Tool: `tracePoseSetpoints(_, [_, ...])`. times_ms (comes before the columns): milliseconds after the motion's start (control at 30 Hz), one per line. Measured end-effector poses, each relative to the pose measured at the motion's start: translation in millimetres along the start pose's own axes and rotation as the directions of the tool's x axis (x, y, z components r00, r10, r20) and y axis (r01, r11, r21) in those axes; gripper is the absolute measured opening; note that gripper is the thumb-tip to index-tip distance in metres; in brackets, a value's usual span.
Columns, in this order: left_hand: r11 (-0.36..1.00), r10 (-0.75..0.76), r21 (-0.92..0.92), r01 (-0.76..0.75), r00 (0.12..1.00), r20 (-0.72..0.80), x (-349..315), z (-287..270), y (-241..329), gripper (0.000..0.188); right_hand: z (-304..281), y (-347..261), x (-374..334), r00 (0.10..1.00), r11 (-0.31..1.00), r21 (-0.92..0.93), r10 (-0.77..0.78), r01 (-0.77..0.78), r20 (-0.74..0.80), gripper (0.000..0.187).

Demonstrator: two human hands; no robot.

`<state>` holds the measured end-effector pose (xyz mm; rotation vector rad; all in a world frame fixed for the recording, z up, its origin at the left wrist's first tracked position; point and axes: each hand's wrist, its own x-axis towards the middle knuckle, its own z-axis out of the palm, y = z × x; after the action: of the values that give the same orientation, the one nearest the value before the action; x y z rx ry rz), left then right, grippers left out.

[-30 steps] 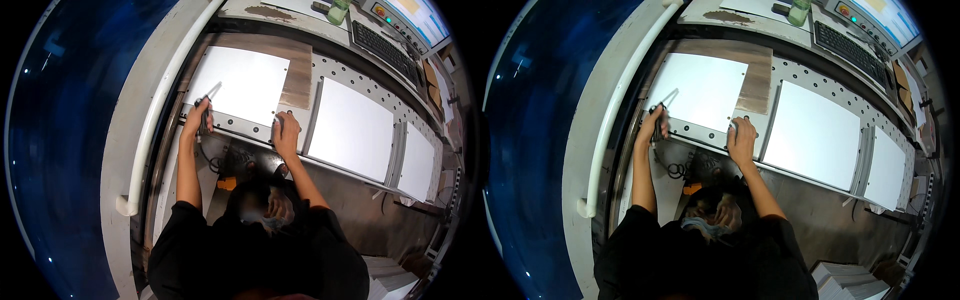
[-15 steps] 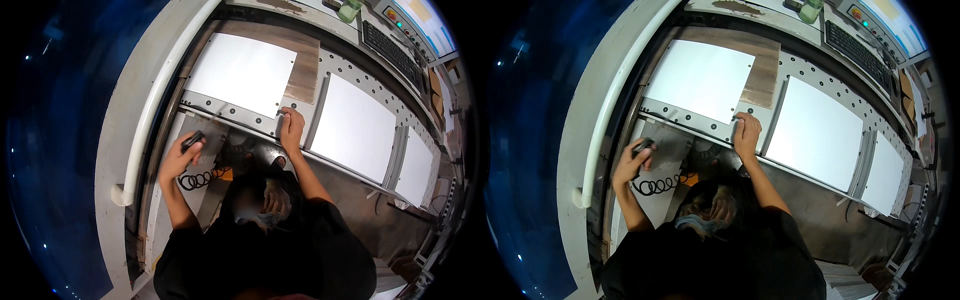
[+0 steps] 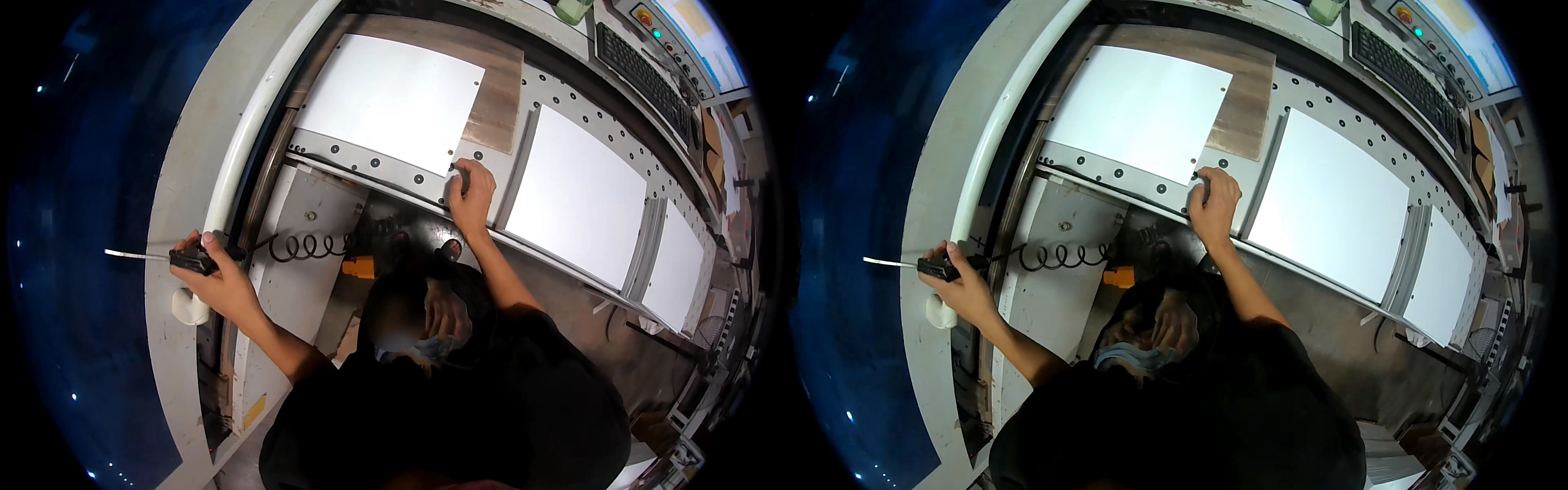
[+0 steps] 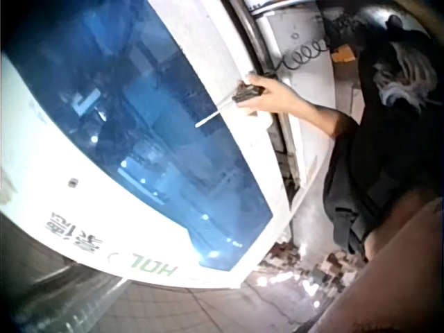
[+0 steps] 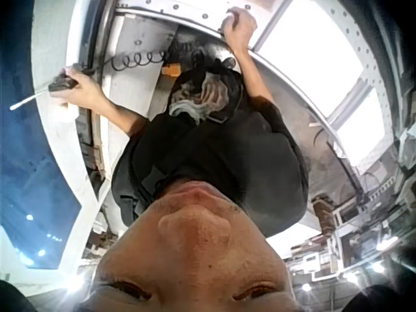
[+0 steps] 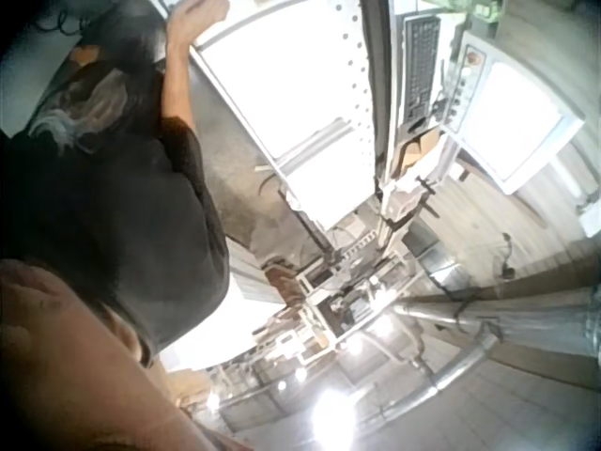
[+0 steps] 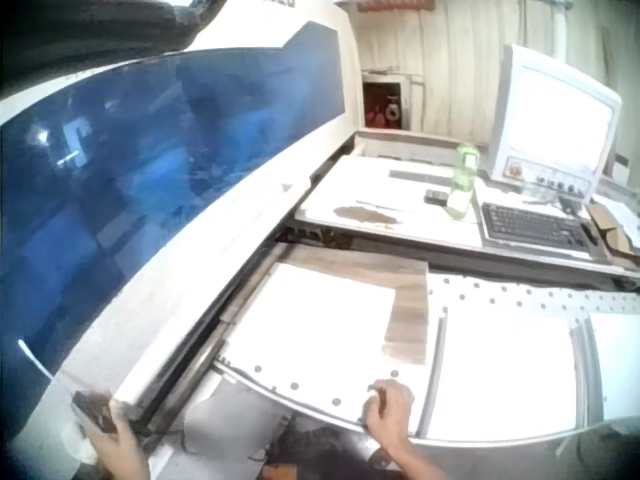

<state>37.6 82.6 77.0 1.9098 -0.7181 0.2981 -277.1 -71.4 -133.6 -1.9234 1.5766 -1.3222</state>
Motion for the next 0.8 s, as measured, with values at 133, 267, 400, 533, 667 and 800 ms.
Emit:
tracePoseSetpoints(133, [0.954,0.225,0.243,-0.177,0.957,-0.185,-7.8,-7.5,7.6,0.071,0.8,0.5,-0.4,1.0,0.997,-0.071,0.009,-0.009,-0.007,0.03])
tracePoseSetpoints(267, [0.732,0.597,-0.132,-0.669,0.722,-0.349,-16.8,2.2,22.3,0.059,4.0,-0.7,-2.4,1.0,0.987,-0.156,0.026,-0.027,-0.004,0.035])
tracePoseSetpoints(400, [0.604,0.766,-0.45,-0.657,0.635,0.1,-38.1,78.3,34.0,0.039,4.8,-0.5,-2.0,0.999,0.975,-0.224,0.011,-0.003,0.036,0.036])
tracePoseSetpoints(533, [0.85,0.509,-0.228,-0.474,0.633,0.583,-28.0,205.0,-14.8,0.059,2.6,-5.1,-0.5,0.999,0.972,-0.235,0.012,-0.001,0.047,0.037])
tracePoseSetpoints(667, [0.852,0.322,0.07,-0.519,0.625,0.711,16.5,307.3,-114.9,0.088,5.8,-5.5,-2.0,0.996,0.966,-0.259,0.005,0.018,0.089,0.044])
tracePoseSetpoints(800, [0.821,0.369,0.064,-0.568,0.611,0.7,29.6,334.1,-122.8,0.084,5.5,-4.6,-7.3,0.99,0.948,-0.318,0.054,-0.009,0.133,0.051])
